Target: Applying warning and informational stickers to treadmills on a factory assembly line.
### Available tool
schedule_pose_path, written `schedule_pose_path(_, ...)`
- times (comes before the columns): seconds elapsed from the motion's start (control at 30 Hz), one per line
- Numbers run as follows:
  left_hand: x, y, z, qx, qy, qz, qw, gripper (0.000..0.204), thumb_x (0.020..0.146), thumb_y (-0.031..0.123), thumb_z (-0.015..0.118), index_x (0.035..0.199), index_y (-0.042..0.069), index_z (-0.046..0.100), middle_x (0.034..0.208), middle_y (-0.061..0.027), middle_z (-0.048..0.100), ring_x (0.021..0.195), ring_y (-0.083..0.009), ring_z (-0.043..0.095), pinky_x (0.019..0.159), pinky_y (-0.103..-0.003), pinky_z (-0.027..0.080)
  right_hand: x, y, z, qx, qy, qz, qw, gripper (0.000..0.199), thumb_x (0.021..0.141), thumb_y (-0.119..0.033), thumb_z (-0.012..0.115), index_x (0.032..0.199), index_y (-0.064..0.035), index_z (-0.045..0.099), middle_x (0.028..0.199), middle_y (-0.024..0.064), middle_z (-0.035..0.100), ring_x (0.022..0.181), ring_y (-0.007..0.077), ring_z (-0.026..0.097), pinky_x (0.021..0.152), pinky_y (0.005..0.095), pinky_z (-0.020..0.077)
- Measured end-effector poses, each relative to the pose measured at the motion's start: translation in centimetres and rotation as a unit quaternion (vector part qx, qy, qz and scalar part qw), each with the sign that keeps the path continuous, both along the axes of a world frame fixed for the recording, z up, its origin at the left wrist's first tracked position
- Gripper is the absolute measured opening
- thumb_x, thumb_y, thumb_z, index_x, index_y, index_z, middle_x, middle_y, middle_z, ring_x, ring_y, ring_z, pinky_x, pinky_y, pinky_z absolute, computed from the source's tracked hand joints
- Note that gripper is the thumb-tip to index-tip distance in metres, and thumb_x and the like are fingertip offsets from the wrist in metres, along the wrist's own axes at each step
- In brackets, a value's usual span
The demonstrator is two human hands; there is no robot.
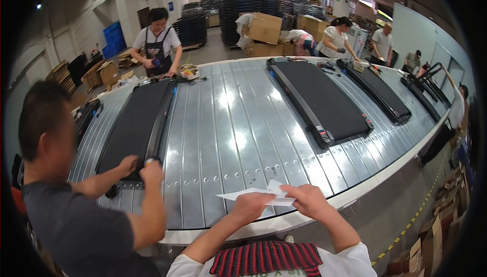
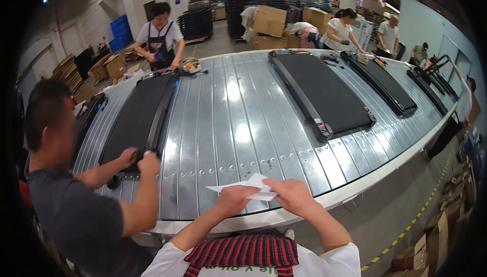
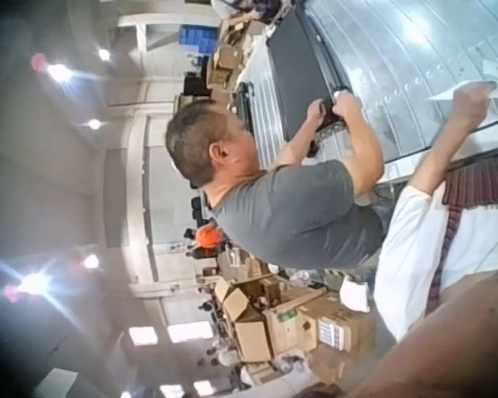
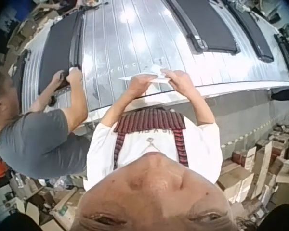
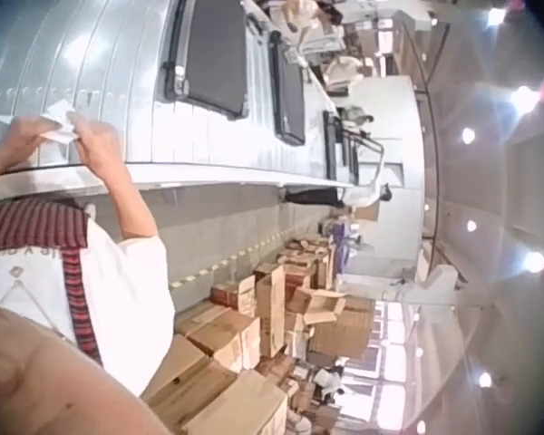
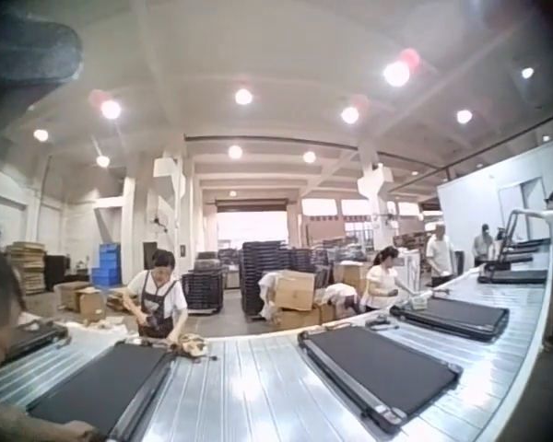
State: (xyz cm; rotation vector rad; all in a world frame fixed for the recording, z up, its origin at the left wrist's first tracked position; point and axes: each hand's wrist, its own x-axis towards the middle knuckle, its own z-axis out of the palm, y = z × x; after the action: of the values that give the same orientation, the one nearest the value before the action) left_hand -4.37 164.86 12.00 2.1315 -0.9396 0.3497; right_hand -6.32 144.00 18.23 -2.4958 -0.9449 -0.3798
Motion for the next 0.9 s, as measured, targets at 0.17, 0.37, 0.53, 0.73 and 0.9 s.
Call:
schedule_pose_path(0.17, -0.7, 0.4, 1.2, -0.049, 0.106, -0.014, 0.993, 0.019, 0.079, 0.015, 0.057, 0.097, 0.011, 0.062, 0.086, -0.0089, 0.063, 0.075, -0.0272, 0.060, 0.063, -0.032, 0.047, 0.5, -0.6, 0.8, 0.031, -0.062, 0.044, 0.997, 0.045, 0.068, -0.004, 0.060, 0.111, -0.0133, 0.052, 0.068, 0.0049, 0.056, 0.062, 0.0222, 0.055, 0.057, 0.0337, 0.0423)
schedule_pose_path(0.37, 0.6, -2.1, -0.8, 0.002, 0.191, 0.007, 0.981, 0.016, 0.080, 0.017, 0.057, 0.095, 0.016, 0.063, 0.085, -0.0090, 0.063, 0.073, -0.0279, 0.060, 0.062, -0.032, 0.047, 0.5, -4.5, 1.2, 0.091, -0.081, 0.045, 0.991, 0.039, 0.071, -0.007, 0.062, 0.108, -0.0143, 0.052, 0.068, 0.0045, 0.057, 0.064, 0.0226, 0.055, 0.057, 0.0337, 0.0431)
schedule_pose_path(0.53, 1.7, -5.4, -0.3, 0.054, 0.101, 0.028, 0.993, 0.020, 0.071, 0.006, 0.061, 0.090, 0.012, 0.064, 0.082, -0.0105, 0.063, 0.074, -0.0268, 0.061, 0.063, -0.032, 0.048, 0.9, -8.3, 0.2, 0.114, 0.010, 0.013, 0.993, 0.043, 0.072, -0.008, 0.062, 0.112, -0.0156, 0.048, 0.072, 0.0036, 0.059, 0.067, 0.0235, 0.057, 0.058, 0.0346, 0.0447)
schedule_pose_path(0.73, 3.1, -9.5, -0.1, 0.067, 0.099, -0.040, 0.992, 0.026, 0.071, 0.007, 0.060, 0.096, 0.014, 0.062, 0.079, -0.0095, 0.062, 0.072, -0.0280, 0.060, 0.062, -0.033, 0.048, 1.6, -12.0, -1.1, 0.109, 0.092, 0.010, 0.990, 0.048, 0.069, -0.006, 0.062, 0.114, -0.0153, 0.045, 0.080, 0.0025, 0.061, 0.073, 0.0243, 0.058, 0.060, 0.0350, 0.0457)
schedule_pose_path(0.9, 3.9, -12.3, 0.1, 0.084, 0.146, -0.064, 0.984, 0.021, 0.076, 0.014, 0.058, 0.097, 0.013, 0.061, 0.080, -0.0096, 0.061, 0.071, -0.0296, 0.058, 0.060, -0.035, 0.047, 2.4, -14.6, -2.0, 0.121, 0.094, -0.005, 0.988, 0.051, 0.064, 0.002, 0.058, 0.111, -0.0131, 0.050, 0.084, 0.0032, 0.063, 0.077, 0.0235, 0.059, 0.066, 0.0332, 0.0472)
